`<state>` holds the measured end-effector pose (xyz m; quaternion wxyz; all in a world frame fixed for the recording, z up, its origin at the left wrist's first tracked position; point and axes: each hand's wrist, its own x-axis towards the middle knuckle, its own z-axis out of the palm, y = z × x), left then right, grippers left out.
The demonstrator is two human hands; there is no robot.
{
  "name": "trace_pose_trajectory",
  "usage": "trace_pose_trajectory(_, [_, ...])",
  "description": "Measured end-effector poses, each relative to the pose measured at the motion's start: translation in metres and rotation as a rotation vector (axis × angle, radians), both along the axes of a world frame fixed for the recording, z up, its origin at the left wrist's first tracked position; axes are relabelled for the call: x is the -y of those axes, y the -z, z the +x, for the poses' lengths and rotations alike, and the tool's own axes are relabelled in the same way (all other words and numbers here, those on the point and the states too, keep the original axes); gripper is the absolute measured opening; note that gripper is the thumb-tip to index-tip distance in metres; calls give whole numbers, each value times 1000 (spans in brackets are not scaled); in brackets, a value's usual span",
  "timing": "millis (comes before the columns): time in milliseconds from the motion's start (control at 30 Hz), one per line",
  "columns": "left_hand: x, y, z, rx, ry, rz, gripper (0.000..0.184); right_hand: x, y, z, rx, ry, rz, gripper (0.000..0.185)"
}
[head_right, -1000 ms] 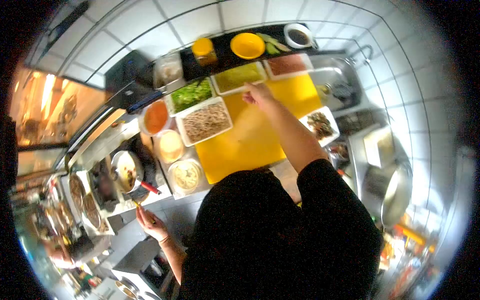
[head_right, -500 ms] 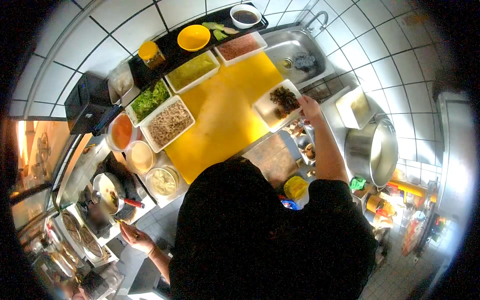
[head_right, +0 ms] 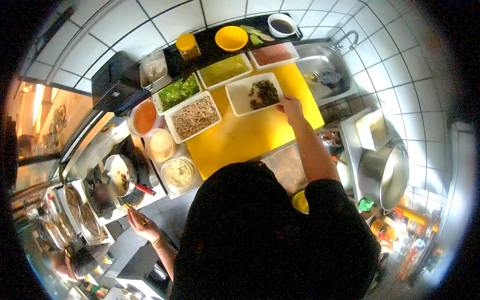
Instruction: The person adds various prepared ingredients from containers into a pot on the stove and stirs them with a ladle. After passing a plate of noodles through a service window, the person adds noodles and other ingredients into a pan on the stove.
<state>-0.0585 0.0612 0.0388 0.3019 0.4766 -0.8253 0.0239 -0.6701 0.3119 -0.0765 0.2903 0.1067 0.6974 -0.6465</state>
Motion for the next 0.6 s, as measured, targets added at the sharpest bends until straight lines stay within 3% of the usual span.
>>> trace_pose_trajectory(233, [-2, 6, 3, 103, 61, 138, 42, 28, -7, 14, -24, -102, 0, 34])
trace_pose_trajectory(300, [3, 2, 3, 99, 83, 168, 44, 29, -19, 18, -115, -179, 237, 41])
trace_pose_trajectory(400, [-1, -18, -9, 30, 84, 105, 46, 10, 36, 1, -666, -264, 542, 47])
trace_pose_trajectory(500, [-14, -51, -41, -124, 151, 81, 40, 18, -17, 31, -847, -267, 562, 48])
trace_pose_trajectory(567, [-21, -58, -65, -207, 211, 38, 29, 17, -18, 37, -1107, -341, 635, 47])
trace_pose_trajectory(600, [-22, -52, -73, -264, 287, 146, 30, 20, -18, 43, -1239, -387, 658, 46])
